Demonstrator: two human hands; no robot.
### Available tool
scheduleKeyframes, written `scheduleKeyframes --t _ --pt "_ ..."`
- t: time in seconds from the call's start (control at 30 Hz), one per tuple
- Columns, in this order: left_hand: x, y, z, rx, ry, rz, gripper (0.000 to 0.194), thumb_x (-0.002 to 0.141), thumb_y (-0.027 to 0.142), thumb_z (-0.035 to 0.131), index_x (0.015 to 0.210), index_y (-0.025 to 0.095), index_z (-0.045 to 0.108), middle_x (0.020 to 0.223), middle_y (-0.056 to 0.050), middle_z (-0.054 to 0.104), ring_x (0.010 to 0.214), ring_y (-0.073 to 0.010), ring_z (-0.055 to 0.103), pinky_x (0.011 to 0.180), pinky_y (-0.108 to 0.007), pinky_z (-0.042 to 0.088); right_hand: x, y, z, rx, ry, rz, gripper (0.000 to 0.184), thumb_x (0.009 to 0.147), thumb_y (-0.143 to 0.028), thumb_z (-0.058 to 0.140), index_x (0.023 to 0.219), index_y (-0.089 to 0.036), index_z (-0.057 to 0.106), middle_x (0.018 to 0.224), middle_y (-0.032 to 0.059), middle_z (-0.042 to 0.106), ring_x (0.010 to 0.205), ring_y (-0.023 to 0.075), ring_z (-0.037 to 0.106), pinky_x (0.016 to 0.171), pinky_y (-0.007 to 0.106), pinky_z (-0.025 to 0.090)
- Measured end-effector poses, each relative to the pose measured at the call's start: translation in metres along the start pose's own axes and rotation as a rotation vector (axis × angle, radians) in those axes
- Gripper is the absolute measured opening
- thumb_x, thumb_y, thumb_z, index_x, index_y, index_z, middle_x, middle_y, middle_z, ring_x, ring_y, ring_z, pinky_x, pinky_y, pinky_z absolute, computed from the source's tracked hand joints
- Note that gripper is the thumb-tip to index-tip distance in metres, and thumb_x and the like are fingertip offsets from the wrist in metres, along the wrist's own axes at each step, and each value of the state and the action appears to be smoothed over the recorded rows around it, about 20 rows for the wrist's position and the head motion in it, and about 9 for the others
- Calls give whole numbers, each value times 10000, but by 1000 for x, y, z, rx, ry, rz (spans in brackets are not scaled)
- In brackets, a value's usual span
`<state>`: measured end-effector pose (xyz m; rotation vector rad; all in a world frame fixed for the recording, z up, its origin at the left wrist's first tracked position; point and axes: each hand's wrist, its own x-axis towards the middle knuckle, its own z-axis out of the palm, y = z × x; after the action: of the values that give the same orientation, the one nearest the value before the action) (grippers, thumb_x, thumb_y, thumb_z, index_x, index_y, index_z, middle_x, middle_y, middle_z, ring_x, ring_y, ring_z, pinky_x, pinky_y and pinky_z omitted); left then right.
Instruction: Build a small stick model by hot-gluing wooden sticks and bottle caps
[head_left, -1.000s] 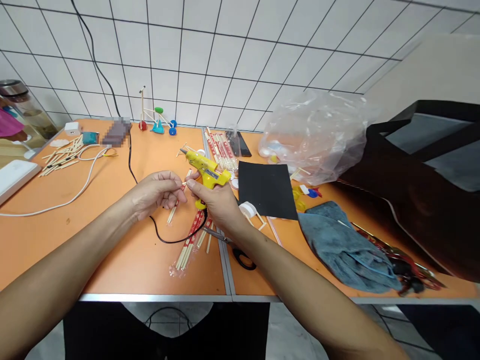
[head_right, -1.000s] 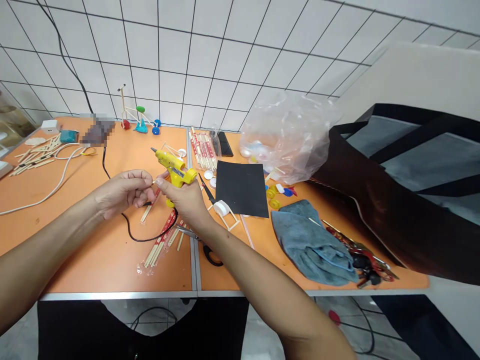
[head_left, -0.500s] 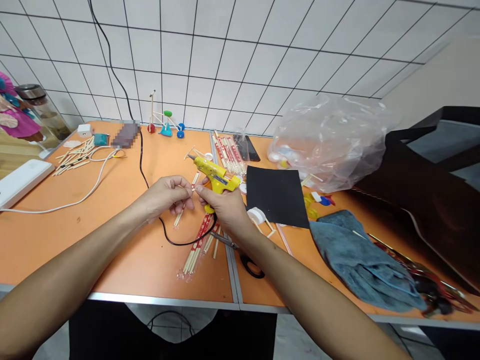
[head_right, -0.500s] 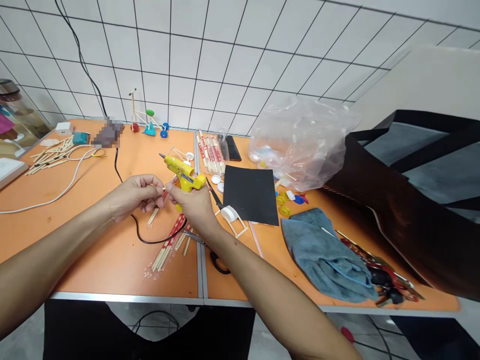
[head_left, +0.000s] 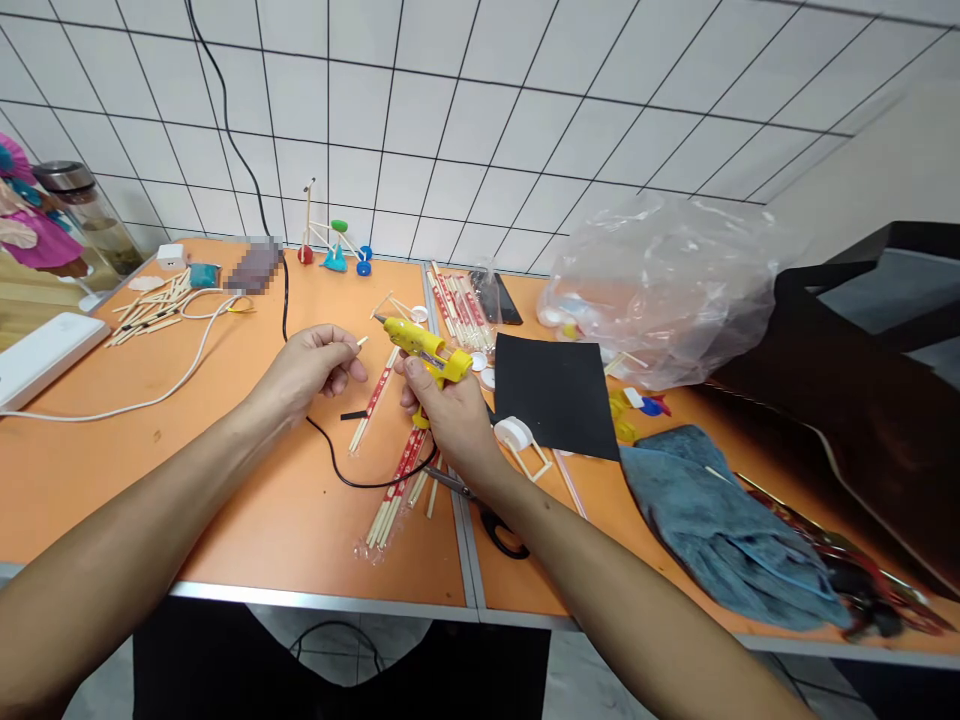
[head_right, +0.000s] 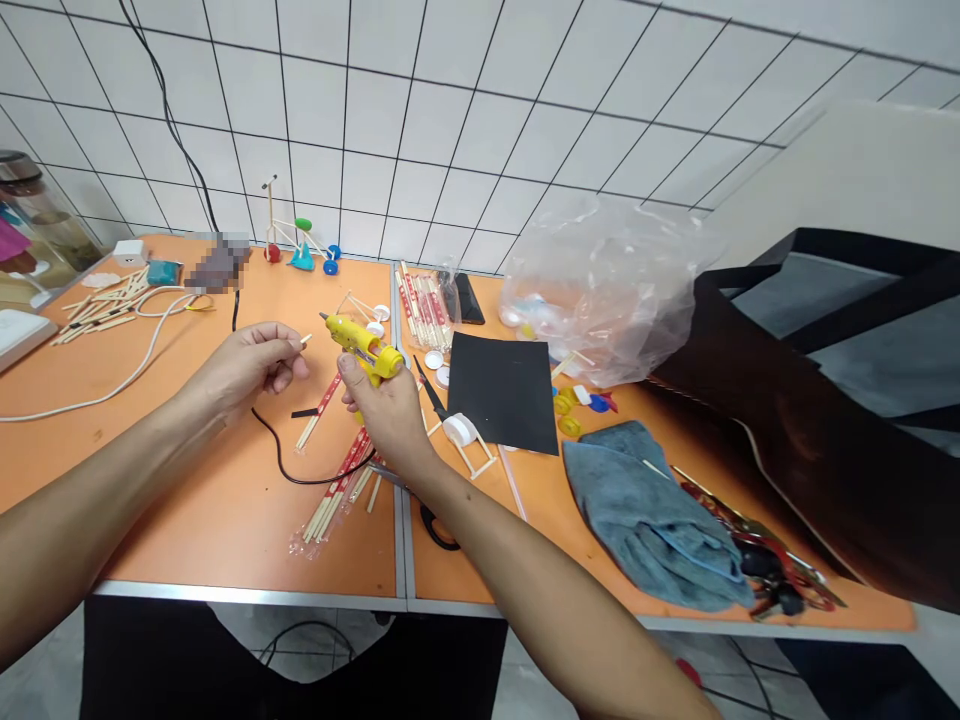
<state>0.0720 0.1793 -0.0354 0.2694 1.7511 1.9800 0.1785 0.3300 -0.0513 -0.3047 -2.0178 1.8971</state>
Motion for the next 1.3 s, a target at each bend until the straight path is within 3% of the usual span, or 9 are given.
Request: scheduleKeyframes --t 0.3,0.77,1.3 --pt "5 -1 -6 -50 49 38 114 694 203 747 677 189 636 587 -27 729 380 -71 440 416 -208 288 -2 0 1 4 -1 -64 584 824 -798 739 913 -234 619 869 27 698 595 114 556 527 264 487" --pt "6 0 -5 -24 37 47 87 692 176 718 651 184 641 587 -40 733 379 -73 433 414 -211 296 -3 -3 1 -93 -34 -77 506 865 -717 727 853 -222 622 705 -30 589 530 101 478 503 258 460" --pt "3 0 -2 25 49 86 114 607 279 701 643 200 627 583 -34 739 385 -77 430 417 -215 293 -2 -3 -1 -132 -29 -112 402 933 -595 698 810 -227 594 611 -53 541 501 98 462 495 252 409"
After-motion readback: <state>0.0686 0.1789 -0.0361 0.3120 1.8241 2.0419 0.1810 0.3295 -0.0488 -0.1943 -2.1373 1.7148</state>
